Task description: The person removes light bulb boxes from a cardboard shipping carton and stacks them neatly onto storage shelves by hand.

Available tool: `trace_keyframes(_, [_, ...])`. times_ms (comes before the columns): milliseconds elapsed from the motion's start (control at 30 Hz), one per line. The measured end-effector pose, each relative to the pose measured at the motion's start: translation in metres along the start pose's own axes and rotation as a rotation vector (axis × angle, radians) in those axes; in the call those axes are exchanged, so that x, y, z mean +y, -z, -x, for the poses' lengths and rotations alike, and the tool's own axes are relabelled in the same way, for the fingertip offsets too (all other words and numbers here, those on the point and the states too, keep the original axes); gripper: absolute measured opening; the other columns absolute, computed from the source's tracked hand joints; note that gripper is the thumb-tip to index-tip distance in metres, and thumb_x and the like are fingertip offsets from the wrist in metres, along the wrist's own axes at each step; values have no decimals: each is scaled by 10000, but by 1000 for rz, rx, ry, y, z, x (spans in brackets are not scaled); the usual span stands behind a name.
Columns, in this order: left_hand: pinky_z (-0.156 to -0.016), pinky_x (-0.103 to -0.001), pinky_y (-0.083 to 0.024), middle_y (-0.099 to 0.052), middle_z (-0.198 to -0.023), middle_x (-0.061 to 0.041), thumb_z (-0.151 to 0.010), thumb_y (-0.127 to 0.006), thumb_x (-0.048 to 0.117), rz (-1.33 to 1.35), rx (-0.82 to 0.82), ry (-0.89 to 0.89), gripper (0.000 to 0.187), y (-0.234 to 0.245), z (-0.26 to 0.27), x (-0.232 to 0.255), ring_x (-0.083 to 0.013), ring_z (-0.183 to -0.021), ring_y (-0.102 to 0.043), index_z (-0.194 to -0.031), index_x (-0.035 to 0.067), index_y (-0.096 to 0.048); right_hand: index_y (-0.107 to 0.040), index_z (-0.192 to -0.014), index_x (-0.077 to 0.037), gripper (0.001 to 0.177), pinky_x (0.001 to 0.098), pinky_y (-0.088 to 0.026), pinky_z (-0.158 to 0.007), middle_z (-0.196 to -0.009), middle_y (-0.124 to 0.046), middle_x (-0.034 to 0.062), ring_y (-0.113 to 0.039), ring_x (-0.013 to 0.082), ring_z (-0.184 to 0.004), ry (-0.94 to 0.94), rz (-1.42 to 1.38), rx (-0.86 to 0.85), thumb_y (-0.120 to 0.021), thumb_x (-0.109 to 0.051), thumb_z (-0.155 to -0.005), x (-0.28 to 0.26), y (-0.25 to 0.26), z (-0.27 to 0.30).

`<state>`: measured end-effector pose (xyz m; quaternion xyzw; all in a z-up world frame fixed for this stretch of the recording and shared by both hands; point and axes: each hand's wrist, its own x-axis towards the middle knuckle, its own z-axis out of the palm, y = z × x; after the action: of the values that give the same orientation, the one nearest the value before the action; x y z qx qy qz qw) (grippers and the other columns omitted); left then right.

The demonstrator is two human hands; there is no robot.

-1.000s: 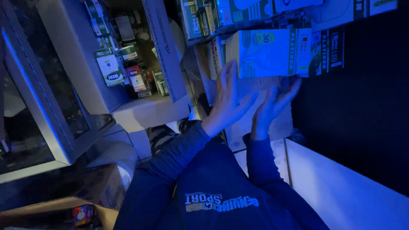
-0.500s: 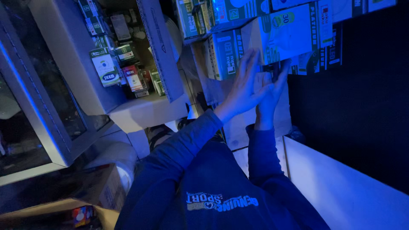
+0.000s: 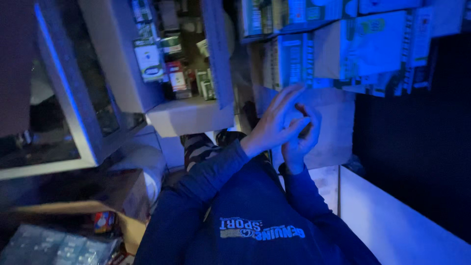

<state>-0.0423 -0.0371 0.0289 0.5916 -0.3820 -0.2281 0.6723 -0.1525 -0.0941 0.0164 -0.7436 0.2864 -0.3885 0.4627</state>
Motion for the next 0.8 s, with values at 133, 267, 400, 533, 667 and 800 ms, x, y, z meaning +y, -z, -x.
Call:
trace_keyframes(133, [-1213,-420,-443,-554,-1501,-181,-996,-660,242,-12,65,121,546,40,35,6,-348,-1422,-553,-1480,39,-511,-615,-1310,-13,315,380,-516,-1027,-1261,-639,137,-628,238,-1172,-21,-37,-231,-634,-145,-1025,-8,-29,9])
trace_keyframes(267, [-1160,-432,-448,-598,-1415,-198,-974,-678,215,-91,145,178,506,95,67,5,-346,-1359,-570,-1419,12,-547,-638,-1240,-21,281,404,-544,-1015,-1227,-675,162,-680,292,-1153,158,65,-516,-671,-108,-975,-23,-57,7])
trace_keyframes(400, [-1100,-393,-490,-643,-1346,-161,-1001,-643,152,14,237,348,448,147,98,-7,-282,-1275,-629,-1415,9,-547,-631,-1288,-15,301,396,-550,-1024,-1253,-670,178,-686,326,-1163,93,-19,-716,-644,-85,-995,-42,-99,15])
trace_keyframes(533, [-1060,-365,-527,-682,-1244,-126,-986,-624,115,-109,361,371,416,183,120,-33,-242,-1178,-679,-1391,28,-580,-574,-1388,0,434,419,-499,-1091,-1363,-626,214,-638,373,-1270,9,-22,-904,-679,-108,-980,-57,-147,13])
trace_keyframes(667, [-1052,-383,-507,-650,-1282,-157,-1003,-621,128,-67,344,398,395,206,119,-75,-281,-1198,-645,-1380,20,-577,-517,-1452,17,548,448,-419,-1159,-1443,-572,250,-553,411,-1369,44,60,-916,-696,-109,-949,-69,-179,13])
trace_keyframes(800, [-1064,-391,-500,-643,-1288,-155,-1034,-585,154,-10,181,410,401,215,111,-102,-296,-1217,-638,-1414,24,-565,-530,-1440,9,535,412,-447,-1137,-1412,-596,223,-584,370,-1326,-97,206,-794,-704,-139,-956,-60,-189,13])
